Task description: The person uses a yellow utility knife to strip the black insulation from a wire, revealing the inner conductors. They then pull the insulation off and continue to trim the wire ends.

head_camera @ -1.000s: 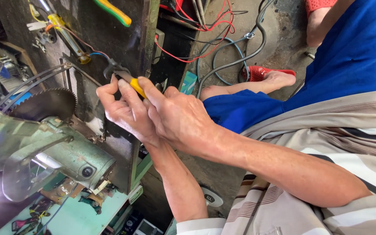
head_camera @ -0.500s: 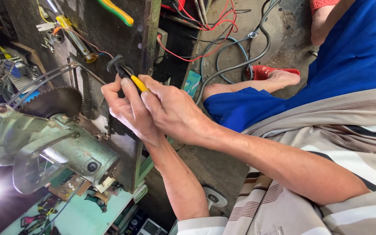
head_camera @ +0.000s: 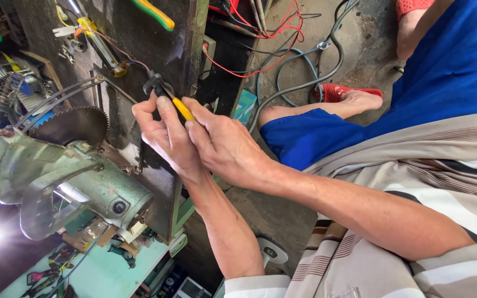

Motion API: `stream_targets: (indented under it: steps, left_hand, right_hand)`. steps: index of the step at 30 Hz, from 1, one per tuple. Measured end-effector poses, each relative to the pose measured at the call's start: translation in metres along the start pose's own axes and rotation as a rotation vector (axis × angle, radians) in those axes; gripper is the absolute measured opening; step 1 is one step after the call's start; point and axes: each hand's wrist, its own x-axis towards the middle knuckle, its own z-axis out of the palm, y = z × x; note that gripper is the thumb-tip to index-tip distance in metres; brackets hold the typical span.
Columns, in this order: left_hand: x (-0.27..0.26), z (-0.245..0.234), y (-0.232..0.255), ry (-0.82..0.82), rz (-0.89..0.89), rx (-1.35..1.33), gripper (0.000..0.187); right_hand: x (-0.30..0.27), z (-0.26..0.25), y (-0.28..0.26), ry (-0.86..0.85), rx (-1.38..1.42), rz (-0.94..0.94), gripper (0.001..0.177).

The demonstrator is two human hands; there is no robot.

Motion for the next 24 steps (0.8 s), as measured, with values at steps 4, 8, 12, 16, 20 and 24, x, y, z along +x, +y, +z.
stream_targets:
  steps: [4,8,12,16,20,24]
  left_hand:
    - [0.004,-0.004,-0.001,-0.036,0.014,0.064,0.023]
    - [0.002,-0.007,0.001,-0.047,-0.015,0.035,0.024]
    - [0.003,-0.004,-0.024,-0.027,0.100,-0.127,0.016]
    - [0.005,-0.010,-0.027,-0.063,0.133,-0.021,0.017]
    - [0.004,-0.008,-0.023,-0.063,0.155,-0.053,0.017]
    - [0.003,-0.009,-0.035,-0.055,0.136,-0.089,0.017]
  right_hand:
    - [0.000,0.000,-0.001,-0.003,0.067,0.003,0.045]
    - [0.002,0.000,-0.003,-0.012,0.032,0.009,0.041]
    - [-0.004,0.003,0.010,0.021,0.162,0.113,0.053]
    - [-0.004,0.003,-0.003,0.005,0.087,0.089,0.055]
    - [-0.001,0.005,0.001,0.055,0.041,0.021,0.054]
    - [-0.013,0.003,0.002,0.048,-0.075,0.023,0.054]
